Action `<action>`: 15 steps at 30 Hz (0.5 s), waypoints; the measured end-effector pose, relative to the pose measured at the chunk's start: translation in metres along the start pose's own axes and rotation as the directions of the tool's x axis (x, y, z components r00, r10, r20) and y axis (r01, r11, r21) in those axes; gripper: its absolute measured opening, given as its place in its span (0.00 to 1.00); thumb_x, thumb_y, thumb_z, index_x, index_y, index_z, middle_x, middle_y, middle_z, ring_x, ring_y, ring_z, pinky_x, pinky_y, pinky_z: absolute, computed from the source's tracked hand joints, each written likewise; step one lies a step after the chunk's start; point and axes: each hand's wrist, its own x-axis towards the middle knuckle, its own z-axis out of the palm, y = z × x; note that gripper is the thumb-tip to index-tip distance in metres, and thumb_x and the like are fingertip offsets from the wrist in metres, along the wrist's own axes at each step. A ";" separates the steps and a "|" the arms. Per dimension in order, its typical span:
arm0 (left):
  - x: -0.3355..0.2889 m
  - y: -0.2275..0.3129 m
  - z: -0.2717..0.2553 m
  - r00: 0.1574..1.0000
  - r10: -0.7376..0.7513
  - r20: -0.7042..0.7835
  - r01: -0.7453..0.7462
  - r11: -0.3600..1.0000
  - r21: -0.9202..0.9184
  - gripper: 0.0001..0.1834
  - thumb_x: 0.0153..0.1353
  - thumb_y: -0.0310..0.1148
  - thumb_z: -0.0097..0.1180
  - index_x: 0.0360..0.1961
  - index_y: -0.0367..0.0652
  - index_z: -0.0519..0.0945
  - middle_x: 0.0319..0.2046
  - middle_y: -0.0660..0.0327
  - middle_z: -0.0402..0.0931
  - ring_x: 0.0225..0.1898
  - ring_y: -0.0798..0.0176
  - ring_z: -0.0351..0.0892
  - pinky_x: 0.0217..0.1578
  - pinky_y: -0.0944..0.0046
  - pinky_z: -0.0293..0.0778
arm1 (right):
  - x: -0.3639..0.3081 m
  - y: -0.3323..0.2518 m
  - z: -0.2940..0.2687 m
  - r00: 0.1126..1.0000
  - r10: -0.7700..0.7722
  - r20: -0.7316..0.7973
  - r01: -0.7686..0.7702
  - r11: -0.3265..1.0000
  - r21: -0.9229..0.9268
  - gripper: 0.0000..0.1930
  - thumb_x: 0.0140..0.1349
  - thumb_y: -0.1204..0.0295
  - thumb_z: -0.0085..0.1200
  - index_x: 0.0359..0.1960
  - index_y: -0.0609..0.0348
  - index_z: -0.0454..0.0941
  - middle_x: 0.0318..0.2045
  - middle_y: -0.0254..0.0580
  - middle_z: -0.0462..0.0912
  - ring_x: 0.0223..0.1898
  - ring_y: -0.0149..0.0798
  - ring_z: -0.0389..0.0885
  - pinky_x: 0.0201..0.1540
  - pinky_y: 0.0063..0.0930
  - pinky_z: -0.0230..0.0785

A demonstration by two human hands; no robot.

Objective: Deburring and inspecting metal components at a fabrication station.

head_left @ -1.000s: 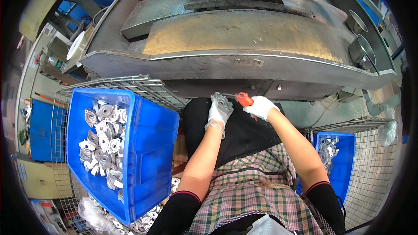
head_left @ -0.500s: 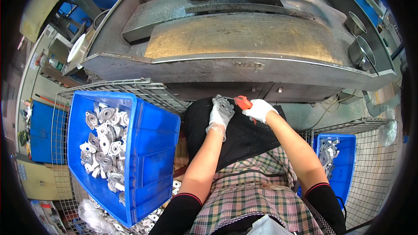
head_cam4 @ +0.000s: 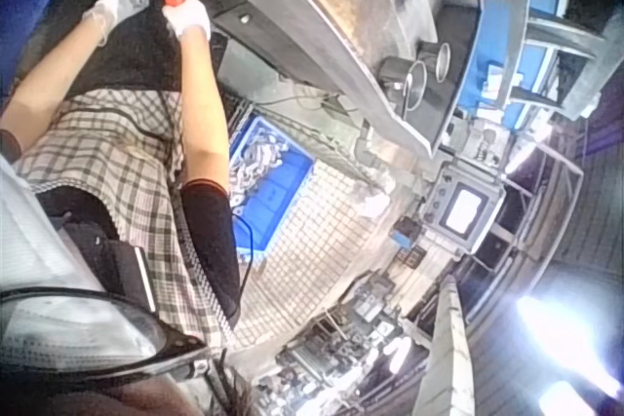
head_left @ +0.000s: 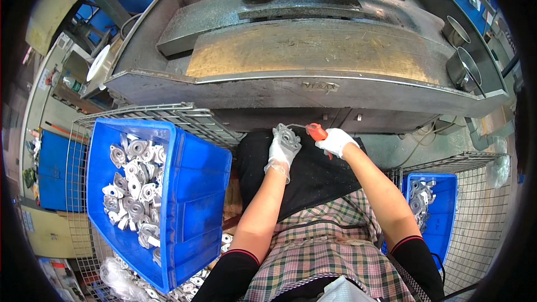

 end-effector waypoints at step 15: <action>-0.010 -0.047 -0.021 0.962 0.267 0.052 -0.255 0.953 -0.166 0.30 0.68 0.57 0.30 0.67 0.62 0.62 0.69 0.66 0.54 0.71 0.50 0.46 0.66 0.42 0.43 | -0.006 -0.010 0.004 0.999 -0.039 -0.001 0.039 0.999 -0.016 0.18 0.54 0.57 0.56 0.31 0.62 0.79 0.22 0.47 0.82 0.27 0.46 0.83 0.36 0.37 0.72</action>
